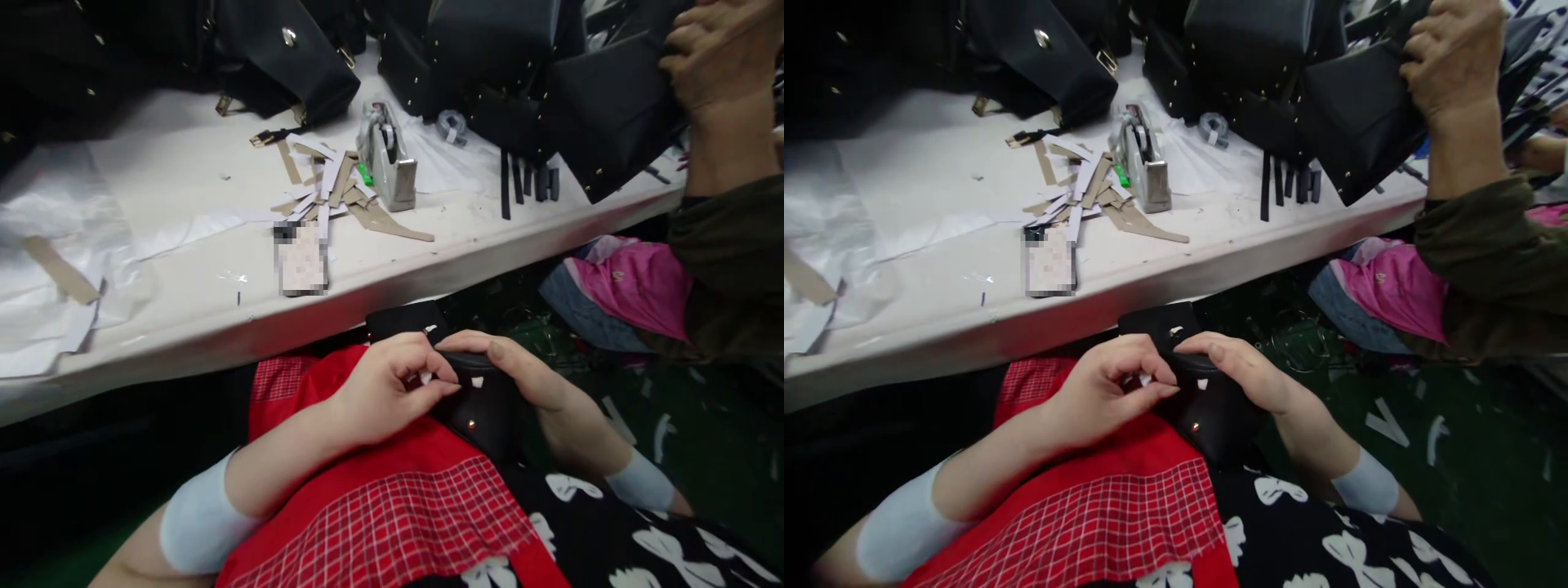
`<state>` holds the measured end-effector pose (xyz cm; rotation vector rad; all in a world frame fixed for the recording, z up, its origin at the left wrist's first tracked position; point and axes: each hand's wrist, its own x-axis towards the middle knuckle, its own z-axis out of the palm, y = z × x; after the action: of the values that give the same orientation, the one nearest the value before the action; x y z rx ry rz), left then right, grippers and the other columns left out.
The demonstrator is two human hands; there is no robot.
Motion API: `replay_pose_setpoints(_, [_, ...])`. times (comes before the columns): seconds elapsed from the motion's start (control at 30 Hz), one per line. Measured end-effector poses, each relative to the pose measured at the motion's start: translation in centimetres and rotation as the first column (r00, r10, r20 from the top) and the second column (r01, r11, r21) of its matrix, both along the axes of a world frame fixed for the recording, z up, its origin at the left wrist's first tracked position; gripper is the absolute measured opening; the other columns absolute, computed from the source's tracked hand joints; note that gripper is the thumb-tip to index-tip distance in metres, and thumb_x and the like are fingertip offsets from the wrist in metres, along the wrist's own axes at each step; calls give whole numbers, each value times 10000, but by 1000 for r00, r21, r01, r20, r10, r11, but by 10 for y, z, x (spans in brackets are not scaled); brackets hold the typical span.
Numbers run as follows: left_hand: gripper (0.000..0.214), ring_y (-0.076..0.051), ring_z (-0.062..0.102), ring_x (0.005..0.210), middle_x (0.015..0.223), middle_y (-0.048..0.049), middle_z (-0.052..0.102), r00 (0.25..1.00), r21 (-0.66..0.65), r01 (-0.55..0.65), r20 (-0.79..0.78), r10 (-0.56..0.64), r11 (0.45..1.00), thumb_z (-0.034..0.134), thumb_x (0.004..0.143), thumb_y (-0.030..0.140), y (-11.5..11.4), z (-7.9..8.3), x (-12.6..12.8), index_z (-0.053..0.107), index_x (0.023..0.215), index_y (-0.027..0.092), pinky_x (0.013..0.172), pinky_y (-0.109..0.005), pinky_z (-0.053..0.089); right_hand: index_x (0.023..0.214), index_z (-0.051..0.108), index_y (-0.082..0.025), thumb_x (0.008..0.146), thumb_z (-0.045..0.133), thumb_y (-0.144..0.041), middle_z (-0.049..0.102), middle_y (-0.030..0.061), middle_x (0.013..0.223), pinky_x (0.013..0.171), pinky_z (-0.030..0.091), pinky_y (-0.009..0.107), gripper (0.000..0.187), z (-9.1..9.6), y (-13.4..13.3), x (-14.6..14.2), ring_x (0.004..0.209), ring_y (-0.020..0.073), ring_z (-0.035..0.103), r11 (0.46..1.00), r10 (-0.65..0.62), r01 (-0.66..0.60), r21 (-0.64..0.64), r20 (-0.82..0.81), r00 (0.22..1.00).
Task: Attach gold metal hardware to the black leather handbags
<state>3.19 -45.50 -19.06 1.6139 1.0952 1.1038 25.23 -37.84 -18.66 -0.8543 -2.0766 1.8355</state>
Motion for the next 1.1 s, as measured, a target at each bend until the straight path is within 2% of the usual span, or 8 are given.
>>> replay_pose_setpoints(0.17, [119,-93,575,647,768,-16,629,983,288,33,-183,21,957,643,863,260,0,-3,21,695,940,187,605,-196,480,1180,641,-183,972,337,-565,637,93,1161,1025,397,402,531,0,0,-7,1116,248,573,997,28,-26,70,-32,999])
replay_pose_setpoints(0.27, [106,-111,590,679,775,-20,622,961,338,27,-267,68,941,627,873,261,2,-4,23,674,914,176,647,-219,503,1168,638,-185,982,341,-537,639,88,1163,1024,397,390,496,-1,0,-8,1124,237,570,994,30,-25,104,-42,999])
replay_pose_setpoints(0.47, [72,-114,592,703,781,-7,607,959,207,35,-283,26,978,633,859,230,1,-2,27,648,807,182,674,-225,500,1189,622,-195,954,444,-505,628,87,1202,1015,406,381,428,-1,-2,-6,1150,245,555,987,73,-70,148,-20,997])
replay_pose_setpoints(0.63, [162,-118,571,719,767,-12,620,987,14,132,-99,-130,991,636,860,295,-9,-4,11,618,757,172,693,-227,470,1291,565,-180,825,636,-479,597,111,1263,1010,412,417,558,10,0,-1,1164,298,548,989,125,-128,78,45,991])
replay_pose_setpoints(0.77, [214,-120,553,714,792,-27,624,977,-328,-67,170,128,942,608,861,354,-13,-40,-31,554,777,164,680,-239,451,1322,557,-197,792,671,-364,608,106,1286,984,442,401,567,-4,8,19,1160,298,571,974,135,-123,-192,47,990])
replay_pose_setpoints(0.9, [258,-82,486,601,706,19,584,887,-507,-271,200,417,819,688,775,381,-21,-96,-65,557,806,161,606,-211,397,1241,630,-227,695,692,-325,682,76,1183,921,489,390,558,-44,9,43,1051,285,645,802,-38,9,-598,-37,999])
replay_pose_setpoints(1.0, [247,-104,548,658,749,-8,636,874,-549,-259,217,435,794,697,741,365,-28,-125,-69,624,829,147,661,-229,423,1177,662,-283,644,686,-311,699,40,1153,939,481,427,534,-61,4,54,1046,294,649,696,-190,150,-703,21,982])
replay_pose_setpoints(1.1, [235,-141,596,711,781,-50,682,890,-590,-228,196,412,774,718,702,345,-31,-143,-61,662,781,131,692,-254,442,1154,664,-263,598,687,-326,694,72,1159,949,468,488,560,-60,3,56,1075,347,631,696,-215,235,-679,115,970])
